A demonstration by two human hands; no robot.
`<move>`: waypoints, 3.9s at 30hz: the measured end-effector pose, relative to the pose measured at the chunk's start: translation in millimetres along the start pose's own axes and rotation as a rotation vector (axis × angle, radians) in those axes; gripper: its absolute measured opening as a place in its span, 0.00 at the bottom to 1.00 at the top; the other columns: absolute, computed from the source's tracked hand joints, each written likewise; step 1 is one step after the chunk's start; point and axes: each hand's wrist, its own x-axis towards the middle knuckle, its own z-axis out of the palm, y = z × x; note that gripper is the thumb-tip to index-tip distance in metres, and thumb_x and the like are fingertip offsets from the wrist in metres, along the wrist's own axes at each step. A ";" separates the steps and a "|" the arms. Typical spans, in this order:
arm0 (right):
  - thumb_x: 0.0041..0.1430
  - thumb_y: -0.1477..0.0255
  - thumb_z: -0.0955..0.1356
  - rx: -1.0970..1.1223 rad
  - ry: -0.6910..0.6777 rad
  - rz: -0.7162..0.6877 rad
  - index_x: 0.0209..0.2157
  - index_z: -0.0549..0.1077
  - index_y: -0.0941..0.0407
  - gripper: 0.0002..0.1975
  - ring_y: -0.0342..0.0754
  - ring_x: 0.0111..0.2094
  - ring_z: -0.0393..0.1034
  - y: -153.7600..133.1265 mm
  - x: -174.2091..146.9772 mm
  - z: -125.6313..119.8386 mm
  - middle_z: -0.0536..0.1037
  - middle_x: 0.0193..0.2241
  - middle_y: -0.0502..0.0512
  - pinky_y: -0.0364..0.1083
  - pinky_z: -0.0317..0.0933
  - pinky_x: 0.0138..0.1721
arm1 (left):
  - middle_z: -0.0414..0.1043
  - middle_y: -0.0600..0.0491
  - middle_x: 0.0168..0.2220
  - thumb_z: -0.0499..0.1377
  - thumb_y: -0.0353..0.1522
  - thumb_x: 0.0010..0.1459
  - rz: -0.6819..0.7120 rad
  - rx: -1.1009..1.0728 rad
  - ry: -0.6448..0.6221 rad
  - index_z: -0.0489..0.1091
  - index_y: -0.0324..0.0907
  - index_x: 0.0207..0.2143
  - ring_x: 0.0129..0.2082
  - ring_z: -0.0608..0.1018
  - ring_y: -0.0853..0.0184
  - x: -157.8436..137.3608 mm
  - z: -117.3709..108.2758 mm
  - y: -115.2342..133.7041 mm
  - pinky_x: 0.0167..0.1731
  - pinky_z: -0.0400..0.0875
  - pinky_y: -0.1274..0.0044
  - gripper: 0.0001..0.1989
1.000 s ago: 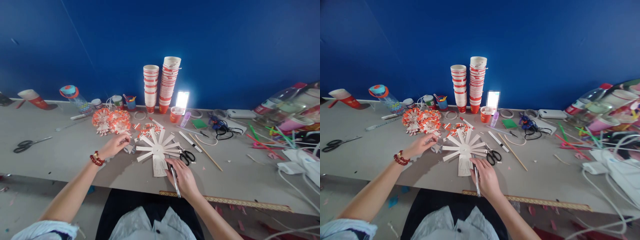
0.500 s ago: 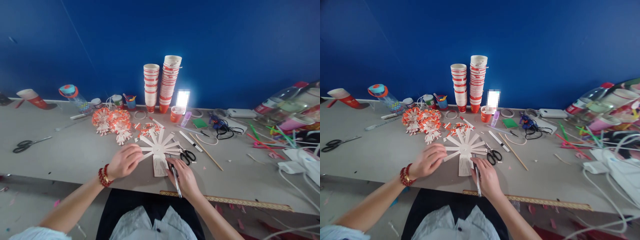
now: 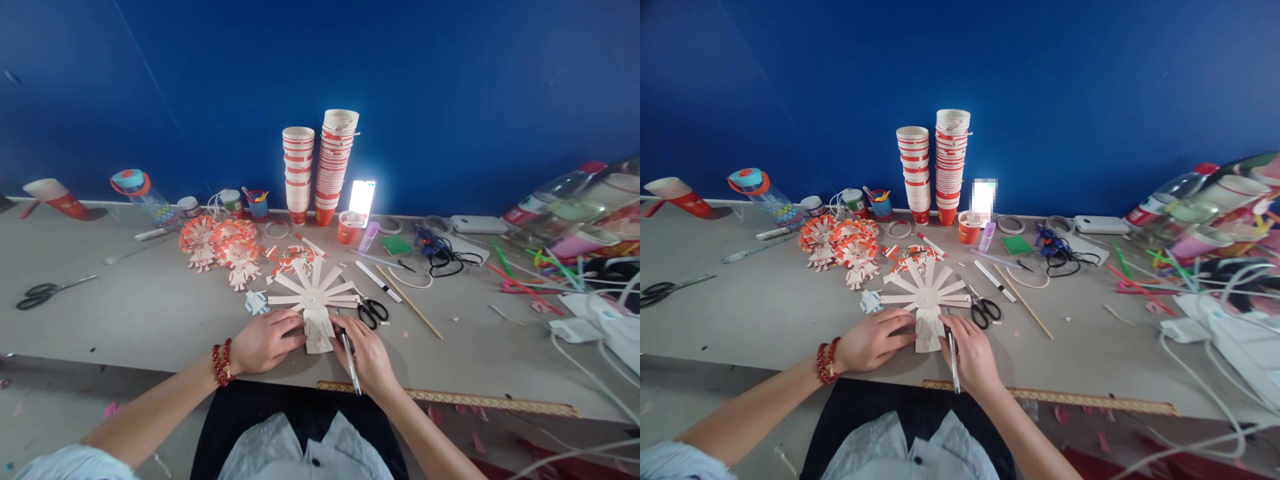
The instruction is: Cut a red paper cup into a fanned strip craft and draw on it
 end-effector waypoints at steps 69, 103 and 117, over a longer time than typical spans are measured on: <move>0.62 0.76 0.63 -0.022 0.000 0.014 0.52 0.68 0.52 0.17 0.54 0.41 0.74 -4.9 1.2 -2.7 0.77 0.43 0.58 0.51 0.70 0.43 | 0.70 0.46 0.48 0.52 0.29 0.63 -0.006 0.001 0.020 0.68 0.45 0.50 0.51 0.69 0.58 3.7 3.1 3.7 0.49 0.67 0.66 0.14; 0.64 0.75 0.63 0.002 0.001 0.016 0.52 0.67 0.53 0.16 0.54 0.46 0.72 -0.3 -2.2 0.3 0.76 0.46 0.59 0.51 0.68 0.46 | 0.67 0.46 0.47 0.58 0.45 0.59 -0.702 0.033 0.072 0.66 0.43 0.50 0.48 0.72 0.55 -55.3 -26.3 -60.5 0.48 0.69 0.63 0.21; 0.63 0.75 0.63 0.004 -0.001 0.007 0.51 0.67 0.53 0.15 0.55 0.45 0.72 -1.7 -0.4 0.3 0.76 0.45 0.59 0.51 0.67 0.45 | 0.73 0.53 0.36 0.55 0.38 0.62 -0.827 -0.353 0.729 0.68 0.43 0.40 0.35 0.76 0.67 -22.1 -45.8 -33.2 0.37 0.70 0.78 0.09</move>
